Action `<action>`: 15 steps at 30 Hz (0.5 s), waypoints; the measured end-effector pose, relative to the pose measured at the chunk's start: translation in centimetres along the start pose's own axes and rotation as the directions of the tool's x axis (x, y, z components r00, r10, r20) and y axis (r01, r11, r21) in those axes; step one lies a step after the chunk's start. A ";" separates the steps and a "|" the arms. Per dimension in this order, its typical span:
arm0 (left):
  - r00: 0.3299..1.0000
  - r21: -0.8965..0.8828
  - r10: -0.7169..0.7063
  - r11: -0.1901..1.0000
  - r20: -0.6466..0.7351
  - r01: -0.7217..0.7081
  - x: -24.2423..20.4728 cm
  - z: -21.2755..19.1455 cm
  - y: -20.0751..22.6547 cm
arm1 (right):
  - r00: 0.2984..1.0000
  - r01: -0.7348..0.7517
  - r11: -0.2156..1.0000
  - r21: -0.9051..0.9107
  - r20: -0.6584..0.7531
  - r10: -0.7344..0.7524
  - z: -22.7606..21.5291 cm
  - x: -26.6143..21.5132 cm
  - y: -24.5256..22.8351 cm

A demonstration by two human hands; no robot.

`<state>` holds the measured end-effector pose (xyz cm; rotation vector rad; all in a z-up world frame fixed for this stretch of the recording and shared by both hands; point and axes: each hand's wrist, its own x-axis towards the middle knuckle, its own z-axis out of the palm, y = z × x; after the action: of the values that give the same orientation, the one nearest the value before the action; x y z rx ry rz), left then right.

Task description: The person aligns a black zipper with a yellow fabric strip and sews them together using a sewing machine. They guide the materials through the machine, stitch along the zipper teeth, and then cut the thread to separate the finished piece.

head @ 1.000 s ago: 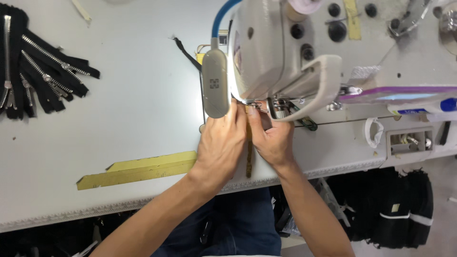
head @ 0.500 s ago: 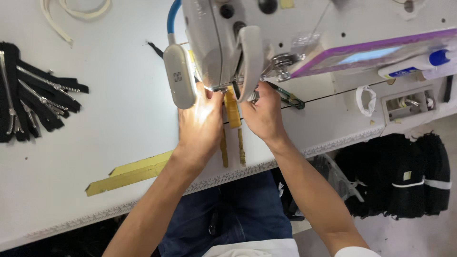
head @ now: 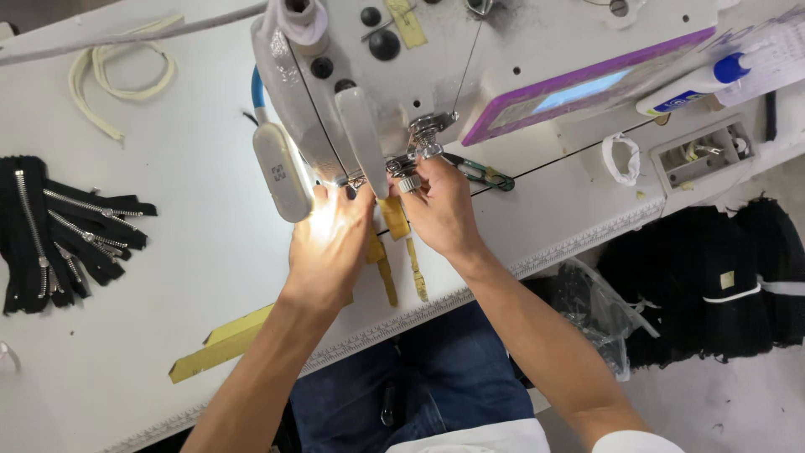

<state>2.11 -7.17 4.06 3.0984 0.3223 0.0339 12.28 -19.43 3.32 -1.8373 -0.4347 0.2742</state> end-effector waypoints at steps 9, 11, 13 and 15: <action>0.901 0.343 0.227 0.935 -0.370 -0.094 0.6 1.2 -2.0 | 0.996 0.084 0.996 0.008 -0.043 -0.084 0.4 -0.5 0.8; 0.900 0.105 0.064 0.994 -0.430 -0.021 0.1 1.3 -1.9 | 0.993 0.114 0.993 -0.026 -0.040 -0.115 0.4 -0.9 2.2; 0.883 -0.143 -0.105 0.989 -0.457 0.043 0.1 0.7 -1.9 | 0.988 0.147 0.987 -0.064 -0.042 -0.150 0.5 -1.1 1.2; 0.844 -0.694 -0.530 0.640 -0.088 0.330 -0.2 0.0 -1.6 | 0.981 0.184 0.975 -0.125 -0.037 -0.189 0.8 -1.9 -1.9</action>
<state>1.60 -5.62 4.02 2.2256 0.8547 0.4800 9.95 -19.10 4.80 -1.9018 -0.5973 0.0758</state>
